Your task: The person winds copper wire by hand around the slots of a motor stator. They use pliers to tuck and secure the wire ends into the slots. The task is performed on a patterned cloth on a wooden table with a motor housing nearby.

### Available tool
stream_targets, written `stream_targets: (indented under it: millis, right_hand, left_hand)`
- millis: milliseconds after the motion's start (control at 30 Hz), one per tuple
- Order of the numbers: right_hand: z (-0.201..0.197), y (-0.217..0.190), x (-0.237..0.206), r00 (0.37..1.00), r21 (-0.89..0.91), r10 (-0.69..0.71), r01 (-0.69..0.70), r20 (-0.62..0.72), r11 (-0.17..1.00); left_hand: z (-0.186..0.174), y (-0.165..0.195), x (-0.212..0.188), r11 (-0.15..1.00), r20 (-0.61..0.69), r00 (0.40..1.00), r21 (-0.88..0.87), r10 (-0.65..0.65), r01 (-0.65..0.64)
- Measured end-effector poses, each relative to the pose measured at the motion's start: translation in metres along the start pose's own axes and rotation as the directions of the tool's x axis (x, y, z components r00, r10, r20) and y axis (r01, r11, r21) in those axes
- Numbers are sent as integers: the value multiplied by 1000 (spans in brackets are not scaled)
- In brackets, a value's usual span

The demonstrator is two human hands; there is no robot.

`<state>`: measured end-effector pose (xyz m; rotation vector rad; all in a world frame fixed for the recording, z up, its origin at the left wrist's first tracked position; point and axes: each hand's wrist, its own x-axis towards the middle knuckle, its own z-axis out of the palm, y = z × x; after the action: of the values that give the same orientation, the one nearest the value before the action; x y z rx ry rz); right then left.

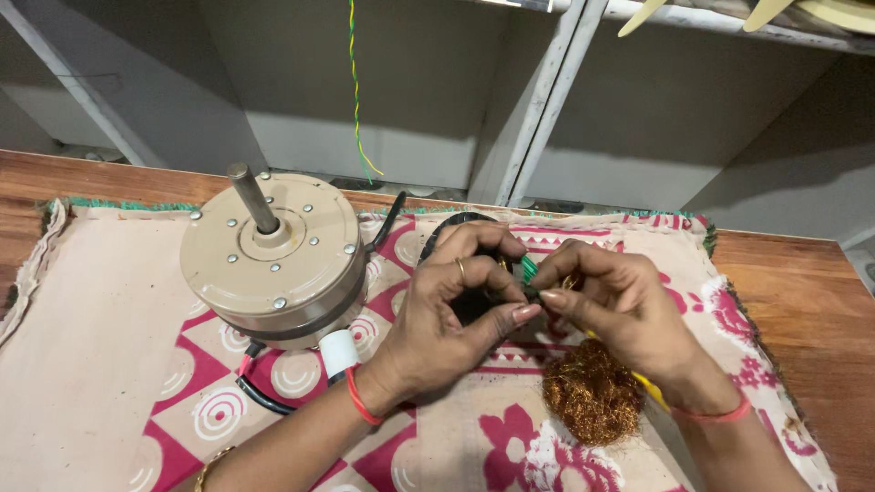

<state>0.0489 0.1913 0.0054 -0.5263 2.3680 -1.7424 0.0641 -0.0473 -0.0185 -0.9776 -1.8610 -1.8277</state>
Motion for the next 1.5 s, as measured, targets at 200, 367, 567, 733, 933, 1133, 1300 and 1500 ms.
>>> stream_targets:
  millis: [200, 367, 567, 733, 933, 1133, 1300, 1500]
  right_hand:
    - [11, 5, 0, 982, -31, -172, 170, -80, 985]
    - [15, 3, 2, 986, -30, -113, 110, -120, 993]
    - [16, 0, 0, 990, -38, -68, 64, -125, 997]
    - [20, 2, 2, 989, -42, -69, 64, -130, 997]
    - [21, 0, 1, 977, -125, -80, 55, -199, 991]
    - [29, -1, 5, 931, -334, -255, 161, -262, 929]
    - [30, -5, 5, 883, -378, -429, 337, -190, 862]
    - [33, -5, 8, 838, -488, -506, 361, -206, 795]
  left_hand:
    - [-5, -7, 3, 971, -21, 983, -157, -183, 177]
    - [-4, -8, 4, 981, -78, 980, -81, -180, 174]
    - [-3, -6, 4, 994, -128, 985, -9, -112, 111]
    - [-6, -4, 5, 973, -166, 975, 150, -149, 175]
    - [-8, -5, 5, 977, -141, 984, 168, -106, 129]
    - [-4, -7, 6, 972, -205, 977, 212, -60, 104]
    - [-2, -6, 6, 966, -206, 978, 241, -39, 89]
    - [-3, -6, 5, 970, -199, 977, 211, -78, 121]
